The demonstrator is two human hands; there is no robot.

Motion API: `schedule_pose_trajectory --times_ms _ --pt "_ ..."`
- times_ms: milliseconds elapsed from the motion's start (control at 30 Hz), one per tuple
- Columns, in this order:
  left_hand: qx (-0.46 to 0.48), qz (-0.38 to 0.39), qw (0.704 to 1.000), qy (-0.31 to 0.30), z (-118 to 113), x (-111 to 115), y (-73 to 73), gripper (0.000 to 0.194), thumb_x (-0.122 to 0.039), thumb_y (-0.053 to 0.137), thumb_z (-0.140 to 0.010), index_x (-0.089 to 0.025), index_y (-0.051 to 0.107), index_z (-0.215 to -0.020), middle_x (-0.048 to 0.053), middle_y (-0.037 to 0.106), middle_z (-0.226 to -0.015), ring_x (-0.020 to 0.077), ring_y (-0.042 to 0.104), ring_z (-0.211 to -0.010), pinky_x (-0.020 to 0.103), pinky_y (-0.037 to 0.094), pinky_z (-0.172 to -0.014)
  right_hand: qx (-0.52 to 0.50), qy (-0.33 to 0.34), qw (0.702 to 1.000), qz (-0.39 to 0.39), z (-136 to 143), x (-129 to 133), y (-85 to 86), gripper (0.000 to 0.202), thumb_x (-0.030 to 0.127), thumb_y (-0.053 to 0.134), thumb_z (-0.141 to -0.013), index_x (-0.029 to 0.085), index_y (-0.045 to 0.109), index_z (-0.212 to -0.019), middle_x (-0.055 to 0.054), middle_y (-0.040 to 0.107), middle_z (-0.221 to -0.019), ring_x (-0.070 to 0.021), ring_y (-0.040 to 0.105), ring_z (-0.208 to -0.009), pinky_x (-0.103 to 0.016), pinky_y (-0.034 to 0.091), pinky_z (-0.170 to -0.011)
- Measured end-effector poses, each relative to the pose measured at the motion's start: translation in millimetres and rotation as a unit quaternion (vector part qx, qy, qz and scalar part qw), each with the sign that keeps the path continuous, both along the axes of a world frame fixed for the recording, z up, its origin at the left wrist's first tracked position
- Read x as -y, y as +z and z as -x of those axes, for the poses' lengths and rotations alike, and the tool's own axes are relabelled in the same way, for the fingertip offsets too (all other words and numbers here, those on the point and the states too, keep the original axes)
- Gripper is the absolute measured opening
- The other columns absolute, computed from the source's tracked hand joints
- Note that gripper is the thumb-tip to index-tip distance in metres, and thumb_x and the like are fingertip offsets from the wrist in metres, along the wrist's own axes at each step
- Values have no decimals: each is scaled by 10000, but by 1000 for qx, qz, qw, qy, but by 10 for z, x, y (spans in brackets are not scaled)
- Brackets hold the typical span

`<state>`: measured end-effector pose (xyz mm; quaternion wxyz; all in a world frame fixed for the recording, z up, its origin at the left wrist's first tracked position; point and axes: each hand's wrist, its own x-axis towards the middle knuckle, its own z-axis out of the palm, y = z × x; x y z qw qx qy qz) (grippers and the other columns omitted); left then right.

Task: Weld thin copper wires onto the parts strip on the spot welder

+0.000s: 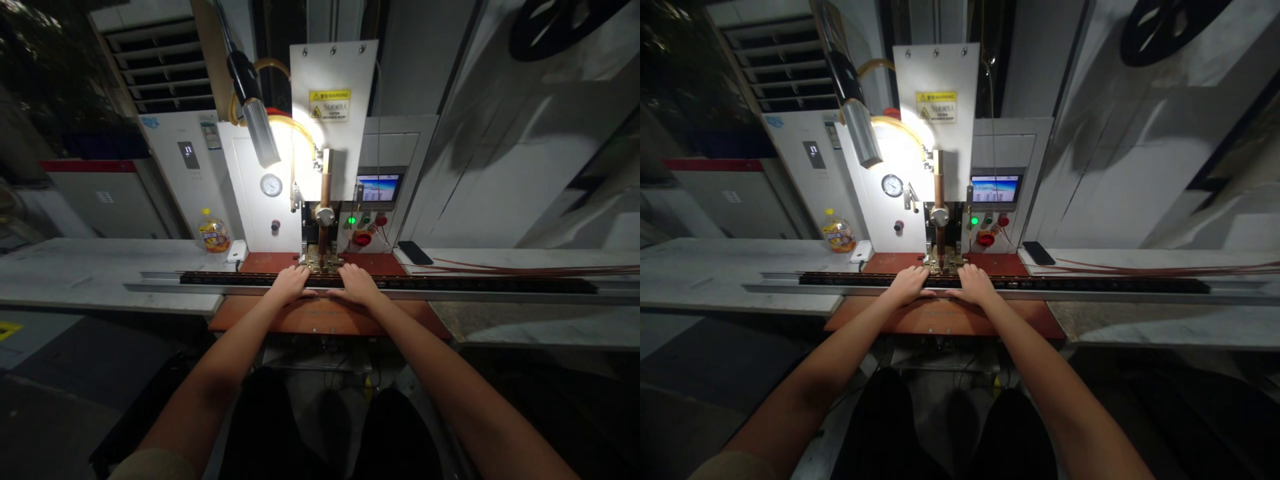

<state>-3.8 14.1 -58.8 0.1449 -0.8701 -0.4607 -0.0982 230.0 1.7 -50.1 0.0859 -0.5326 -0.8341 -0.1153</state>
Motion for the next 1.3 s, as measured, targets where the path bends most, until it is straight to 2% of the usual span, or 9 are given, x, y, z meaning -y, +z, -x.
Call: schedule_pose_trajectory --times_ms 267,467,667,833,1300 --pt "-15 -2 1000 8 313 17 34 646 -761 426 -771 -186 552 -1039 127 631 -995 276 576 -929 363 429 -793 10 -21 1000 3 -181 -7 8 768 824 452 -710 176 584 -1100 -159 599 -1106 -291 541 -1033 -390 413 -879" --pt "-18 -4 1000 -11 529 40 61 632 -752 410 -789 -188 553 -1038 113 629 -990 264 572 -942 351 420 -813 13 -21 1000 -1 -152 12 0 783 844 405 -714 175 584 -1077 -157 609 -1092 -288 555 -1014 -379 425 -849" --pt "-8 -6 1000 9 533 59 34 645 -740 406 -802 -181 558 -1086 122 628 -1030 263 570 -954 352 419 -816 13 -21 999 -21 -98 27 -45 764 835 367 -742 168 585 -1044 -155 621 -1063 -289 566 -984 -370 425 -809" --pt "0 -2 1000 -3 533 68 36 655 -723 406 -817 -176 553 -1147 133 622 -1061 262 561 -981 362 411 -840 16 -14 999 -31 -108 49 -71 745 812 316 -781 163 585 -1028 -150 628 -1038 -274 576 -942 -363 408 -795" --pt "8 -31 999 -12 533 68 25 644 -726 402 -818 -175 564 -1111 115 632 -1007 260 570 -925 357 400 -791 23 -20 999 -27 -91 60 -71 736 800 316 -794 157 579 -1038 -166 619 -1067 -278 566 -979 -358 404 -819"
